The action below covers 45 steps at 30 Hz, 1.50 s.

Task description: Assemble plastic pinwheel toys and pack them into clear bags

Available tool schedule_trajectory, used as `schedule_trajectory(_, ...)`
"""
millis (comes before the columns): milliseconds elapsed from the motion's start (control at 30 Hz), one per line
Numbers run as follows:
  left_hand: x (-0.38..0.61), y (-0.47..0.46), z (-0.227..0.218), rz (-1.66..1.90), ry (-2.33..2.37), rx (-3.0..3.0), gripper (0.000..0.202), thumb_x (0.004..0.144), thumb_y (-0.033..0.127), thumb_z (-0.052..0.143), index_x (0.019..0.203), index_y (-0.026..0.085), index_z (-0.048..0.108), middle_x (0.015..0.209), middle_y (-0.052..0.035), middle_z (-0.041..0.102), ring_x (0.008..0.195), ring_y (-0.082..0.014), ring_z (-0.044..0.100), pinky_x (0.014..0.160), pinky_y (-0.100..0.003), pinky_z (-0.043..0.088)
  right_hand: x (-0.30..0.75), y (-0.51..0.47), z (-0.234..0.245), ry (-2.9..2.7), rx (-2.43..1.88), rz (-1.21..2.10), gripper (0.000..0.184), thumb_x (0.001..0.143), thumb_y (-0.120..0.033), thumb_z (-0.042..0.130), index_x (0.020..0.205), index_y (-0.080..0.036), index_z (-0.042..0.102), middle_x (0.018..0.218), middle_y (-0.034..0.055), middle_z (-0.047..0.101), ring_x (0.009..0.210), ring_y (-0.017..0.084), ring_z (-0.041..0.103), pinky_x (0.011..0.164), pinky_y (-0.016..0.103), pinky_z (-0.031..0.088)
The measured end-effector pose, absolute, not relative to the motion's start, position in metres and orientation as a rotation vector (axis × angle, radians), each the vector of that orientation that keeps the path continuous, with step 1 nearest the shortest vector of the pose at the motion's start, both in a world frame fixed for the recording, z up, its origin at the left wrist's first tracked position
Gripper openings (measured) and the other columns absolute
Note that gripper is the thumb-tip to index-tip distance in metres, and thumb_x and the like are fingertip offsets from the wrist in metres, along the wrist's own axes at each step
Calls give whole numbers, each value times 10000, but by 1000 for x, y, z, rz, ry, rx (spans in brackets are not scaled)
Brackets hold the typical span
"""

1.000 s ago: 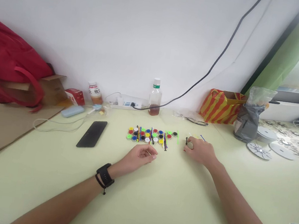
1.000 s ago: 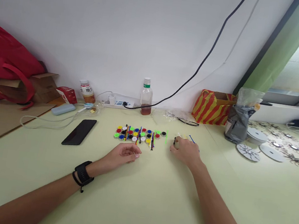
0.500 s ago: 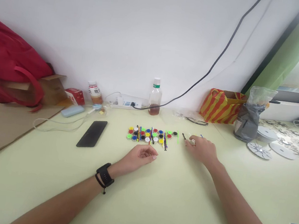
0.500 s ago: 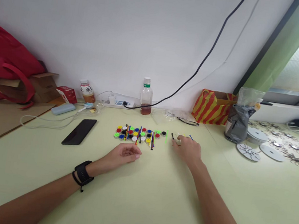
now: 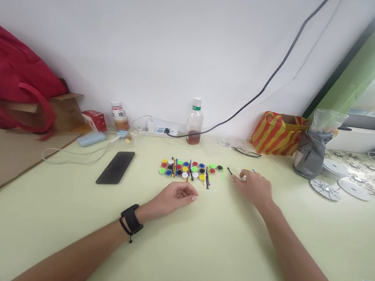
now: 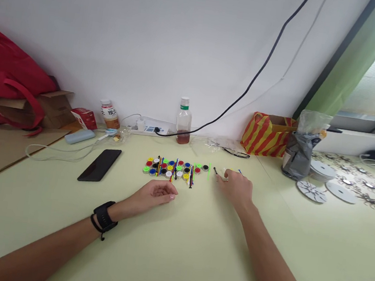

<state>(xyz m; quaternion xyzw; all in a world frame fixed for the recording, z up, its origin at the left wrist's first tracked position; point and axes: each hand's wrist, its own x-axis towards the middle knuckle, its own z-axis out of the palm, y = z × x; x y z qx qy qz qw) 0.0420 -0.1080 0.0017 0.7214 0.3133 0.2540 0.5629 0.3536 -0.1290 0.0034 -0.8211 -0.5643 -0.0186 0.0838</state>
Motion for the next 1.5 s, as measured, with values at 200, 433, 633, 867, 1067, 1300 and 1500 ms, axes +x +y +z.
schedule_trajectory(200, 42, -109, 4, 589, 736, 1691, 283, 871, 438, 732, 976, 175, 732, 941, -68, 690, 883, -187, 631, 819, -316, 509, 352, -131, 6, -1558, -2469, -97, 566, 911, -736, 477, 864, -223, 712, 796, 110, 716, 775, 280, 681, 634, 335, 408)
schedule_trajectory(433, 42, -108, 1, 592, 731, 1701, 295, 871, 449, 729, 974, 173, 733, 949, -73, 695, 893, -194, 637, 838, -327, 513, 355, -132, 8, -1545, -2458, -39, 556, 971, -663, 408, 835, -217, 711, 775, 108, 711, 754, 278, 676, 644, 337, 407)
schedule_trajectory(633, 42, -108, 2, 593, 721, 1713, 288, 876, 447, 726, 972, 176, 735, 943, -71, 695, 887, -191, 635, 836, -326, 512, 344, -133, 7, -1774, -2163, 118, 416, 1046, -486, 326, 1048, -254, 672, 937, 64, 745, 874, 239, 680, 665, 301, 395)
schedule_trajectory(867, 42, -108, 0, 594, 718, 1703, 282, 873, 437, 731, 974, 174, 735, 931, -66, 689, 871, -184, 625, 823, -322, 507, 334, -132, -5, -1810, -2340, 13, 338, 993, -460, 477, 1126, -216, 669, 1019, 117, 740, 1007, 289, 684, 708, 320, 419)
schedule_trajectory(1067, 42, -109, 1, 592, 708, 1699, 270, 880, 430, 728, 969, 175, 732, 939, -66, 686, 883, -185, 623, 834, -322, 502, 331, -132, -5, -1844, -2309, 71, 324, 969, -441, 528, 1162, -226, 675, 1032, 116, 741, 1004, 287, 689, 723, 321, 431)
schedule_trajectory(1300, 42, -109, 0, 583, 705, 1692, 246, 891, 409, 726, 968, 176, 727, 931, -52, 681, 871, -167, 616, 825, -297, 489, 327, -133, -5, -1837, -2317, 30, 377, 969, -468, 516, 1213, -210, 641, 1002, 109, 739, 966, 282, 687, 694, 311, 401)
schedule_trajectory(1500, 42, -108, -1, 581, 704, 1699, 253, 887, 410, 731, 977, 174, 731, 943, -56, 690, 871, -167, 621, 817, -294, 490, 330, -134, -5, -1893, -2264, 58, 324, 987, -474, 487, 1068, -220, 670, 966, 94, 738, 882, 256, 682, 642, 299, 360)
